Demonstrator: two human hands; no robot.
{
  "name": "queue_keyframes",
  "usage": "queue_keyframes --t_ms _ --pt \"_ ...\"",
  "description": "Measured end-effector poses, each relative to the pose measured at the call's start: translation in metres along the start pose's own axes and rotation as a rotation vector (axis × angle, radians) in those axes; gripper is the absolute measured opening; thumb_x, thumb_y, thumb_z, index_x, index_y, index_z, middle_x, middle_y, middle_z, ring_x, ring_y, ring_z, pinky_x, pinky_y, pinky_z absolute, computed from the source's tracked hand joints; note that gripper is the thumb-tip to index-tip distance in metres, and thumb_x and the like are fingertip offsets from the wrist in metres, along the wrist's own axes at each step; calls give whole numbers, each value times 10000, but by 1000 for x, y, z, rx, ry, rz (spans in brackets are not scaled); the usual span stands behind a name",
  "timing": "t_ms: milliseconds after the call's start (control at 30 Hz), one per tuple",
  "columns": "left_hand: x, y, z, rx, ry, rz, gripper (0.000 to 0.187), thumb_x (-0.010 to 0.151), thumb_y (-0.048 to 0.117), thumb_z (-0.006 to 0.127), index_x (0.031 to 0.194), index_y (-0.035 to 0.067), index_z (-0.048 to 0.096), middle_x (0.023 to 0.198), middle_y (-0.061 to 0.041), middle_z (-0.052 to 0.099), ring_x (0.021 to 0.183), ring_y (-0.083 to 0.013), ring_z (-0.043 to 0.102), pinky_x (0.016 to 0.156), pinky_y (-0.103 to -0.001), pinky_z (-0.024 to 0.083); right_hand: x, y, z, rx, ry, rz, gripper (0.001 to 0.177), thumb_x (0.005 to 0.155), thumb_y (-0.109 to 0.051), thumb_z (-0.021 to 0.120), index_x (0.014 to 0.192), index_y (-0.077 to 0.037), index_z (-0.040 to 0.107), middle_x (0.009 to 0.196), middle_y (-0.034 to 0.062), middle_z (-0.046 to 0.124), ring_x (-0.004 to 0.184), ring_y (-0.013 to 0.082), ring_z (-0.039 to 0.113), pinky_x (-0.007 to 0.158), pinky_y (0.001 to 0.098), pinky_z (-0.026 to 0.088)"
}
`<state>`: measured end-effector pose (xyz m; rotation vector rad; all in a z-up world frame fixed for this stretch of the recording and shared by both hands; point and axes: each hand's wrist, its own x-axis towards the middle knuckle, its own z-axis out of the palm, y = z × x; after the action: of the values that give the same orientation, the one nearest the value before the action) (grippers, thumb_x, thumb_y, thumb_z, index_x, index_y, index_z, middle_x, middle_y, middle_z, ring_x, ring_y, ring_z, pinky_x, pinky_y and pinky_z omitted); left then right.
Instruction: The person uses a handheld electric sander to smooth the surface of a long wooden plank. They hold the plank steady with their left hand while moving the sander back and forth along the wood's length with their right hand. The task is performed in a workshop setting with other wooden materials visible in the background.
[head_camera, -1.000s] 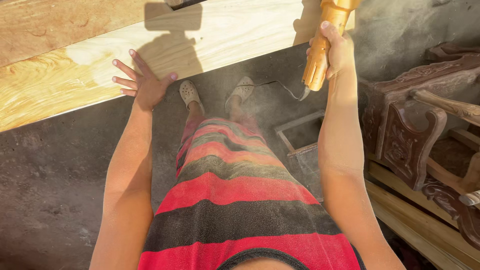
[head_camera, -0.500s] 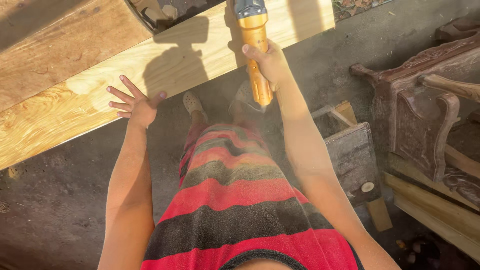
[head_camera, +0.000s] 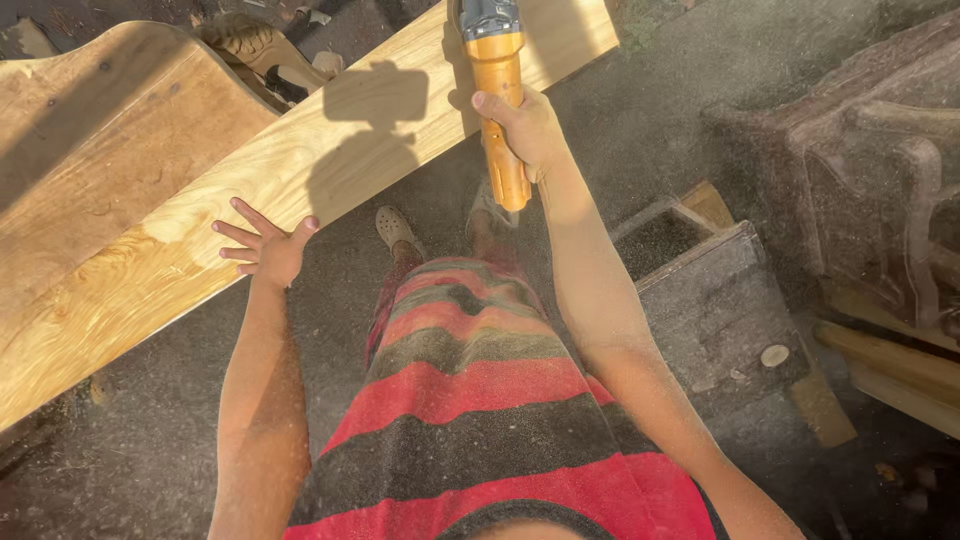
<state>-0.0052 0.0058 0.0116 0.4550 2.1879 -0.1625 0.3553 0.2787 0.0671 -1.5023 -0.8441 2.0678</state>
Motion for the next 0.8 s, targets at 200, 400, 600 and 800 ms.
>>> queue_keyframes --t_ms 200,400,600,800 --pt "-3 1 -2 -7 -26 -19 1445 752 880 625 1614 225 -333 1579 -299 -459 1435 -660 -344 1185 -793 -32 -2 -38 -43 52 129 44 337 891 -319 746 988 -16 634 784 79 639 626 173 648 560 333 562" --pt "2 3 -2 -5 -10 -22 1427 761 879 637 1617 249 -316 1592 -279 -444 1441 -649 -337 1193 -782 -30 -37 13 16 -106 -22 48 305 854 -274 786 1049 -64 681 868 17 669 742 97 645 664 273 545" --pt "2 4 -1 -26 10 16 1410 794 853 664 1634 254 -298 1606 -283 -440 1448 -653 -339 1188 -790 -48 -27 1 -19 -106 -7 -4 314 880 -261 782 1062 -31 671 866 24 649 745 116 622 661 291 526" --pt "2 0 3 0 37 13 1375 840 800 681 1639 253 -295 1609 -291 -427 1444 -665 -329 1185 -797 -45 -37 -38 -84 -69 160 53 260 941 -232 722 1078 -38 616 836 68 656 668 169 667 606 345 584"
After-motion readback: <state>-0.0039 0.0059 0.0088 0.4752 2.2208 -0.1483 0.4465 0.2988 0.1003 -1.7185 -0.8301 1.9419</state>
